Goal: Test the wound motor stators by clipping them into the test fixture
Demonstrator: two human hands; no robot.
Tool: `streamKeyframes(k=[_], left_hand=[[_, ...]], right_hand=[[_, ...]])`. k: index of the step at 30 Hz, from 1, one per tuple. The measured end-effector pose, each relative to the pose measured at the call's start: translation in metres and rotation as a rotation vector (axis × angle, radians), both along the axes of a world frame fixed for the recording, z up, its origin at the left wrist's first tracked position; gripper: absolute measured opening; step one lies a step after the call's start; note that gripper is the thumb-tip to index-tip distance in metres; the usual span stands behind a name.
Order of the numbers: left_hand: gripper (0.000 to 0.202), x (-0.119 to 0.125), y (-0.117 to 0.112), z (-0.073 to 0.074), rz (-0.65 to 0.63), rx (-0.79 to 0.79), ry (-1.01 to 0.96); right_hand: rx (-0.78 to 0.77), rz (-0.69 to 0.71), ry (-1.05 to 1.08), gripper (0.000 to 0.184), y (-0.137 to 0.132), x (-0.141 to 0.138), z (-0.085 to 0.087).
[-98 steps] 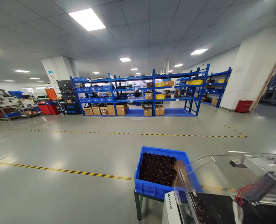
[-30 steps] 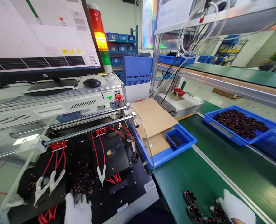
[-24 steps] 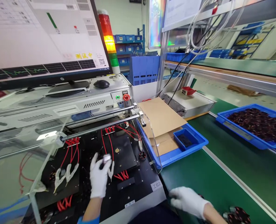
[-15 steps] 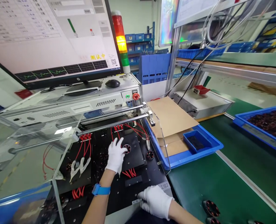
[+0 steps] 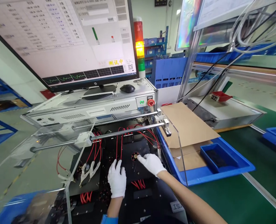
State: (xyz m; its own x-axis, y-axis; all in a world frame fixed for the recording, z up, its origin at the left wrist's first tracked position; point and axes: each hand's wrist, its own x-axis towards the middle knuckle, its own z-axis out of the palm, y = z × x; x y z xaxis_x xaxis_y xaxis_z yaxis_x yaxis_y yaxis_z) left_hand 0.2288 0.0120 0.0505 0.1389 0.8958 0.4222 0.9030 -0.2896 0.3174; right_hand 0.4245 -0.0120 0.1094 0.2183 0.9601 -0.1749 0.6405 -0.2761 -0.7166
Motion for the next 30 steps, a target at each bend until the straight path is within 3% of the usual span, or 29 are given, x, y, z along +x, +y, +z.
streamKeyframes(k=[2, 4, 6, 8, 11, 14, 18, 20, 24, 27, 30], left_hand=[[0.038, 0.003, 0.008, 0.003, -0.113, 0.015, -0.067], [0.039, 0.009, 0.015, 0.007, -0.284, 0.043, -0.072], [0.031, 0.017, 0.021, 0.01, -0.429, 0.096, -0.037], [0.02, 0.024, 0.026, 0.012, -0.512, 0.148, -0.016], [0.013, 0.031, 0.03, 0.012, -0.587, 0.158, -0.066], [0.01, 0.029, 0.027, 0.009, -0.592, 0.13, -0.231], [0.01, 0.014, 0.017, 0.002, -0.533, 0.117, -0.337], [0.012, 0.008, 0.013, -0.001, -0.506, 0.122, -0.34], [0.024, 0.016, 0.009, 0.001, -0.516, 0.178, -0.204], [0.029, 0.033, 0.009, 0.008, -0.597, 0.229, -0.085], [0.011, 0.044, 0.01, 0.013, -0.616, 0.259, -0.111]], right_hand=[[-0.147, 0.046, 0.214, 0.055, 0.012, -0.011, -0.015], [-0.216, 0.007, 0.475, 0.048, 0.017, -0.019, -0.033], [-0.155, -0.083, 0.625, 0.041, 0.013, -0.019, -0.046], [-0.039, -0.149, 0.642, 0.04, 0.006, -0.008, -0.052], [0.122, -0.268, 0.503, 0.042, 0.0, 0.02, -0.049], [0.245, -0.453, 0.226, 0.036, 0.01, 0.042, -0.045], [0.245, -0.555, -0.083, 0.082, 0.048, 0.051, -0.054], [0.182, -0.538, -0.138, 0.091, 0.067, 0.053, -0.06], [-0.006, -0.488, -0.141, 0.073, 0.084, 0.061, -0.061], [0.081, -0.458, -0.166, 0.054, 0.076, 0.062, -0.047], [0.156, -0.326, -0.234, 0.049, 0.055, 0.053, -0.025]])
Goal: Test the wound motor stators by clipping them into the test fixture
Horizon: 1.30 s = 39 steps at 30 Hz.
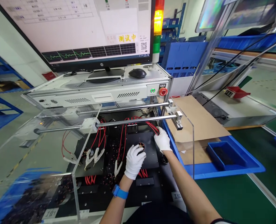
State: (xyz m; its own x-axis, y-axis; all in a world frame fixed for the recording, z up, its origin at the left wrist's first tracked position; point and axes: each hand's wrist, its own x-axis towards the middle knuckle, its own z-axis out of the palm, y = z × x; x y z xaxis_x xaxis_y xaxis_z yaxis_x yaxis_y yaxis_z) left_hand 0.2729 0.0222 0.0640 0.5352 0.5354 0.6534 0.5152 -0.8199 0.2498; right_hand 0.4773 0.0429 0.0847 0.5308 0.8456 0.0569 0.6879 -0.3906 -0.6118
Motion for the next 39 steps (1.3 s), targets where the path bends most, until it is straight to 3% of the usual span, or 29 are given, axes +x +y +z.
streamKeyframes(k=[4, 11, 14, 19, 24, 33, 39], left_hand=[[0.004, 0.003, -0.004, 0.002, 0.014, -0.066, -0.073], [0.005, 0.011, -0.012, 0.004, 0.021, -0.124, -0.104], [0.006, 0.016, -0.014, 0.006, 0.023, -0.165, -0.114], [0.007, 0.022, -0.017, 0.008, 0.06, -0.229, -0.103], [0.006, 0.025, -0.018, 0.01, 0.087, -0.248, -0.08], [0.004, 0.026, -0.017, 0.013, 0.101, -0.281, -0.055], [0.005, 0.026, -0.017, 0.01, 0.106, -0.274, -0.071]], right_hand=[[-0.173, 0.126, -0.051, 0.057, -0.034, -0.02, 0.013], [-0.307, 0.145, -0.012, 0.047, -0.071, -0.026, -0.017], [-0.246, 0.16, 0.075, 0.041, -0.063, -0.017, -0.007], [-0.056, 0.194, 0.344, 0.048, -0.031, -0.012, 0.025], [0.007, 0.24, 0.716, 0.041, -0.017, -0.026, 0.029], [0.054, 0.164, 0.617, 0.03, -0.022, -0.036, 0.026], [0.078, 0.129, 0.665, 0.031, -0.022, -0.037, 0.029]])
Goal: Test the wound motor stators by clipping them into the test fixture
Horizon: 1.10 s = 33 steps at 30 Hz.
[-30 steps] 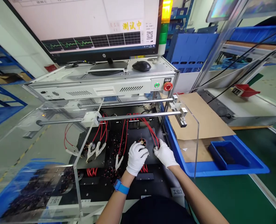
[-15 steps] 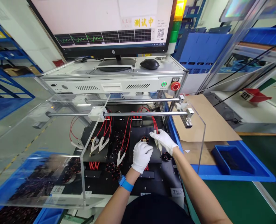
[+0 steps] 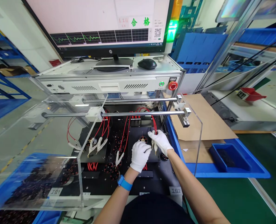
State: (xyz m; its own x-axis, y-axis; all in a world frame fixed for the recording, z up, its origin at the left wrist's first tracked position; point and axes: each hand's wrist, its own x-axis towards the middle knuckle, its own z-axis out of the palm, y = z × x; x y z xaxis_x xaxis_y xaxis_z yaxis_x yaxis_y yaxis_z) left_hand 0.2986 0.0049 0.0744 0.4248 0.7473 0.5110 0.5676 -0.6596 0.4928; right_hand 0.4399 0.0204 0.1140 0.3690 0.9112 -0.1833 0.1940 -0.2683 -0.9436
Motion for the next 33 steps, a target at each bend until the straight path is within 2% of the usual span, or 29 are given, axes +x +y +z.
streamKeyframes(k=[10, 14, 16, 18, 22, 26, 33], left_hand=[[0.005, 0.0, 0.001, -0.001, -0.002, -0.001, -0.014], [0.006, -0.002, 0.002, -0.004, 0.005, -0.072, -0.138], [0.006, -0.003, 0.002, -0.005, 0.019, -0.144, -0.249], [0.006, -0.004, 0.002, -0.005, 0.022, -0.201, -0.31], [0.006, -0.004, 0.002, -0.003, 0.022, -0.233, -0.311], [0.006, -0.003, 0.002, -0.002, 0.022, -0.24, -0.309], [0.007, -0.003, 0.002, -0.002, 0.03, -0.244, -0.316]], right_hand=[[0.011, -0.041, 0.016, 0.032, -0.004, -0.003, 0.001], [0.036, -0.028, 0.152, 0.037, -0.003, 0.002, -0.003], [0.029, -0.066, 0.27, 0.039, -0.003, 0.008, -0.008], [0.031, -0.162, 0.354, 0.04, -0.002, 0.015, -0.015], [0.076, -0.312, 0.387, 0.039, 0.002, 0.021, -0.028], [0.115, -0.325, 0.42, 0.037, 0.006, 0.018, -0.034], [0.106, -0.33, 0.443, 0.035, 0.01, 0.016, -0.036]])
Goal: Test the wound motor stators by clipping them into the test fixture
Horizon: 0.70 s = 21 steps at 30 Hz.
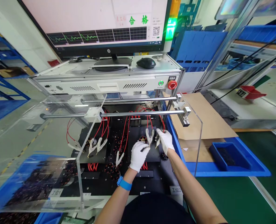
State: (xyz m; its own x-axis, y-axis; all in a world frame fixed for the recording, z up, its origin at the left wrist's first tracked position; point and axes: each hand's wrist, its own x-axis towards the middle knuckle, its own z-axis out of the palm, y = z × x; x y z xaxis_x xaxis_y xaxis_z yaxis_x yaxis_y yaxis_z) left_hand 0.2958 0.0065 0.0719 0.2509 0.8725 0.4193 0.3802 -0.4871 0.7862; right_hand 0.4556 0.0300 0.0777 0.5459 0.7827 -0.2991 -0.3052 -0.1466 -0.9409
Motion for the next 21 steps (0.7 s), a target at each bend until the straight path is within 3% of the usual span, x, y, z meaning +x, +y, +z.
streamKeyframes(k=[9, 14, 17, 19, 21], left_hand=[[0.006, 0.001, 0.001, -0.002, 0.002, 0.009, 0.006], [0.012, -0.013, -0.005, -0.001, -0.017, 0.115, 0.143], [0.029, -0.041, -0.012, -0.006, 0.185, 0.125, 0.356], [0.041, -0.063, -0.014, -0.013, 0.373, -0.034, 0.553], [0.045, -0.08, -0.014, -0.02, 0.429, -0.235, 0.753]], right_hand=[[-0.01, 0.009, -0.02, 0.036, -0.002, -0.002, 0.009], [-0.059, -0.009, -0.17, 0.044, 0.001, 0.004, 0.001], [-0.078, -0.05, -0.355, 0.048, -0.002, 0.009, -0.004], [-0.08, -0.072, -0.517, 0.053, -0.008, 0.006, 0.0], [-0.048, -0.089, -0.746, 0.058, -0.014, -0.003, 0.009]])
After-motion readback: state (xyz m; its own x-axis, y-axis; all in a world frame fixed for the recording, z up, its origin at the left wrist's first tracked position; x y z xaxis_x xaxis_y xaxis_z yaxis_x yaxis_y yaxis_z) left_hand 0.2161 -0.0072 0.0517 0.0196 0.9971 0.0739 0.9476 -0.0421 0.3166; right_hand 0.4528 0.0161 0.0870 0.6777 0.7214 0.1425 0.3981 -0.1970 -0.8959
